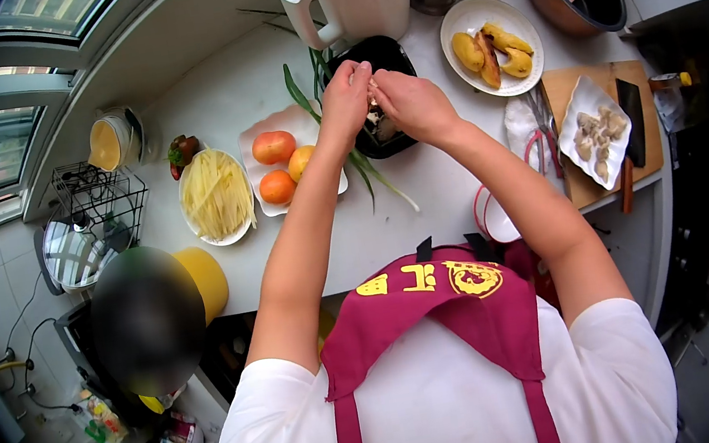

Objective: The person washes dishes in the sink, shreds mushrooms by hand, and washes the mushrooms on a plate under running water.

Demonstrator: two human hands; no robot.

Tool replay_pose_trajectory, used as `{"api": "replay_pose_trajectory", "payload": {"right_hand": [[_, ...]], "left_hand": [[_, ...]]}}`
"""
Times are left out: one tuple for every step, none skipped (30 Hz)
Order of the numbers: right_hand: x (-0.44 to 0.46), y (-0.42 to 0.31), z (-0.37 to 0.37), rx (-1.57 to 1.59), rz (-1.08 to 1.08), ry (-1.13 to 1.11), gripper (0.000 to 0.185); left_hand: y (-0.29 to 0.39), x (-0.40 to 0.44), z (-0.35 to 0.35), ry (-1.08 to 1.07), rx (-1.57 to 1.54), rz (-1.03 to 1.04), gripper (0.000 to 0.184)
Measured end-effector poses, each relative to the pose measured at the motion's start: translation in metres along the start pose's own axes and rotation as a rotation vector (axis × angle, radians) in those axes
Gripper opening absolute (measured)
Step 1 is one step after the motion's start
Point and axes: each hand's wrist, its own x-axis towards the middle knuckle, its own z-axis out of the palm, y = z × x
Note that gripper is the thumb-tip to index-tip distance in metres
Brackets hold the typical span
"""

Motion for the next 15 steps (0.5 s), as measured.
{"api": "replay_pose_trajectory", "payload": {"right_hand": [[0.005, 0.006, -0.002, 0.073, -0.004, -0.029, 0.026], [0.010, 0.008, -0.006, 0.144, -0.010, -0.056, 0.026], [0.012, 0.007, -0.011, 0.333, 0.060, -0.072, 0.028], [0.015, 0.004, -0.013, 0.617, 0.167, -0.135, 0.028], [0.016, -0.002, -0.018, 0.758, 0.265, -0.196, 0.024], [0.016, -0.007, -0.022, 0.898, 0.364, -0.256, 0.022], [0.016, -0.007, -0.021, 0.959, 0.384, -0.275, 0.021], [0.015, -0.007, -0.020, 1.020, 0.405, -0.295, 0.020], [0.014, -0.007, -0.019, 1.082, 0.427, -0.316, 0.019], [0.012, -0.009, -0.021, 1.121, 0.438, -0.285, 0.020], [0.011, -0.012, -0.024, 1.159, 0.449, -0.255, 0.021], [0.010, -0.012, -0.026, 1.195, 0.458, -0.228, 0.021], [0.012, -0.002, -0.029, 1.115, 0.432, -0.236, 0.018], [0.016, 0.007, -0.025, 0.716, 0.247, -0.196, 0.017], [0.017, 0.016, -0.017, 0.320, 0.067, -0.149, 0.018]], "left_hand": [[0.002, 0.002, -0.001, -0.022, -0.076, -0.029, 0.021], [0.010, 0.001, 0.000, -0.044, -0.153, -0.054, 0.021], [0.020, -0.001, -0.001, -0.132, -0.287, -0.133, 0.017], [0.020, -0.001, -0.003, -0.165, -0.348, -0.139, 0.017], [0.020, 0.002, -0.005, -0.199, -0.408, -0.142, 0.016], [0.022, 0.003, -0.008, -0.235, -0.467, -0.144, 0.015], [0.024, 0.002, -0.009, -0.209, -0.448, -0.136, 0.015], [0.026, 0.002, -0.010, -0.163, -0.347, -0.091, 0.015], [0.027, 0.002, -0.010, -0.117, -0.247, -0.048, 0.016], [0.026, 0.001, -0.012, -0.069, -0.147, -0.006, 0.016], [0.020, 0.004, -0.018, 0.010, -0.098, 0.024, 0.016], [0.010, 0.008, -0.030, 0.094, -0.051, 0.053, 0.017], [0.004, 0.010, -0.039, 0.179, -0.002, 0.084, 0.017], [0.007, 0.007, -0.045, 0.172, -0.046, 0.059, 0.017], [0.009, 0.001, -0.051, 0.162, -0.087, 0.031, 0.017]]}}
